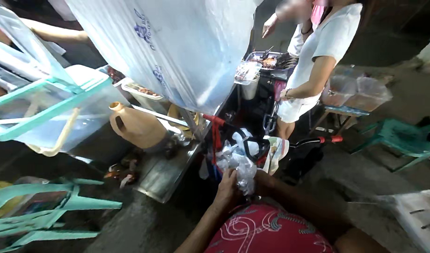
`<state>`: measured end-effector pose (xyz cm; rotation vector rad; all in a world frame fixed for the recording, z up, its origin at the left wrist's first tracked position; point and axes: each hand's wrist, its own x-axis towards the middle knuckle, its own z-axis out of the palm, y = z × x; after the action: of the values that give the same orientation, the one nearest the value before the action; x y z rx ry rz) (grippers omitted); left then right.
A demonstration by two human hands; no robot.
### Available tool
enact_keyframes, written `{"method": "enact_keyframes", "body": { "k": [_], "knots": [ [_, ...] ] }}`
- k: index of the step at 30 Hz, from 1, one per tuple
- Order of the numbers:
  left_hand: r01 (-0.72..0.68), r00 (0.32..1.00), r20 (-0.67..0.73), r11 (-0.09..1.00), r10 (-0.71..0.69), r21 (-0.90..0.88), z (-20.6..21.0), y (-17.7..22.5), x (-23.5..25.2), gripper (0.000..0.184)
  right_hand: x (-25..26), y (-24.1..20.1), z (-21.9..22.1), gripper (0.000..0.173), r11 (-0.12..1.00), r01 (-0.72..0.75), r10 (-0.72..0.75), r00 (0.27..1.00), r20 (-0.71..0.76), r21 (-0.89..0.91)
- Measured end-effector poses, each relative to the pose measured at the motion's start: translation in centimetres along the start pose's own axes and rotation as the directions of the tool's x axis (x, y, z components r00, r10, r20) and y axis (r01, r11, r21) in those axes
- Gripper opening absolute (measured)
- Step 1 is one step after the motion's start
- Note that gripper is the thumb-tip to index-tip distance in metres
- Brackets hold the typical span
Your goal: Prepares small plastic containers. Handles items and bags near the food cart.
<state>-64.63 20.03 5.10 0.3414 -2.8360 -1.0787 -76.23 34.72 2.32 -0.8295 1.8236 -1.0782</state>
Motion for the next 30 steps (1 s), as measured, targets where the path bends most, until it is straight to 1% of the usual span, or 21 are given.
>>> {"method": "enact_keyframes", "body": {
  "k": [1, 2, 3, 4, 5, 9, 13, 14, 17, 19, 21, 23, 26, 28, 30],
  "knots": [
    [0.005, 1.000, 0.015, 1.000, -0.005, 0.003, 0.0, -0.1, 0.0, 0.054, 0.0, 0.2, 0.4, 0.023, 0.927, -0.004, 0.005, 1.000, -0.001, 0.375],
    [0.005, 1.000, 0.027, 1.000, -0.005, -0.001, 0.0, -0.3, -0.1, 0.051, 0.0, 0.1, 0.7, 0.024, 0.734, -0.045, 0.014, 0.999, 0.052, 0.677],
    [0.004, 0.999, 0.043, 1.000, -0.004, -0.003, 0.0, -0.4, -0.1, 0.050, 0.1, 0.1, 1.0, 0.026, 0.573, -0.088, 0.014, 0.995, 0.098, 0.815],
    [0.005, 0.998, 0.065, 1.000, -0.005, -0.002, 0.0, -0.4, -0.1, 0.050, 0.3, 0.1, 1.2, 0.025, 0.490, -0.105, 0.011, 0.993, 0.114, 0.865],
    [0.009, 0.996, 0.087, 1.000, -0.009, 0.004, 0.0, -0.5, -0.1, 0.051, 0.4, 0.2, 1.3, 0.024, 0.469, -0.103, 0.010, 0.994, 0.111, 0.877],
    [-0.018, 0.993, 0.115, 1.000, 0.018, -0.005, 0.3, -1.1, -0.1, 0.049, 0.7, 0.2, 1.3, 0.026, 0.529, -0.068, 0.021, 0.998, 0.067, 0.846],
    [-0.111, 0.990, 0.079, 0.987, 0.121, -0.114, 0.5, -1.7, -0.4, 0.043, 0.9, 0.3, 1.1, 0.027, 0.634, -0.075, 0.097, 0.995, 0.017, 0.769],
    [-0.122, 0.990, 0.058, 0.981, 0.132, -0.148, 0.7, -2.0, -0.4, 0.044, 0.9, 0.2, 1.0, 0.029, 0.649, -0.077, 0.117, 0.993, 0.000, 0.757],
    [-0.120, 0.993, -0.045, 0.969, 0.113, -0.214, 1.0, -2.4, -0.5, 0.064, 0.5, -0.5, 0.7, 0.035, 0.674, -0.080, 0.163, 0.986, -0.041, 0.734],
    [-0.092, 0.995, -0.068, 0.963, 0.077, -0.254, 0.8, -2.3, -0.5, 0.074, 0.4, -0.2, 0.6, 0.033, 0.669, -0.061, 0.125, 0.992, -0.031, 0.741],
    [-0.090, 0.995, -0.055, 0.963, 0.079, -0.253, 0.7, -2.0, -0.6, 0.076, 0.4, 0.3, 0.7, 0.034, 0.693, -0.061, 0.070, 0.997, 0.018, 0.719],
    [-0.097, 0.995, -0.017, 0.972, 0.096, -0.212, 0.5, -1.2, -0.7, 0.069, 0.3, 0.1, 1.0, 0.035, 0.760, -0.056, 0.042, 0.998, 0.037, 0.648],
    [-0.118, 0.990, 0.059, 0.982, 0.128, -0.150, 0.5, -0.6, -0.9, 0.050, 0.7, 0.1, 1.6, 0.030, 0.814, -0.123, 0.112, 0.992, 0.053, 0.567],
    [-0.138, 0.987, 0.067, 0.980, 0.149, -0.143, 0.7, -0.9, -0.8, 0.038, 1.0, 0.5, 1.6, 0.036, 0.822, -0.157, 0.126, 0.988, 0.094, 0.548],
    [-0.123, 0.990, 0.049, 0.983, 0.131, -0.139, 0.8, -1.1, -0.8, 0.034, 0.8, 0.4, 1.6, 0.036, 0.786, -0.171, 0.113, 0.985, 0.134, 0.594]
  ]
}}
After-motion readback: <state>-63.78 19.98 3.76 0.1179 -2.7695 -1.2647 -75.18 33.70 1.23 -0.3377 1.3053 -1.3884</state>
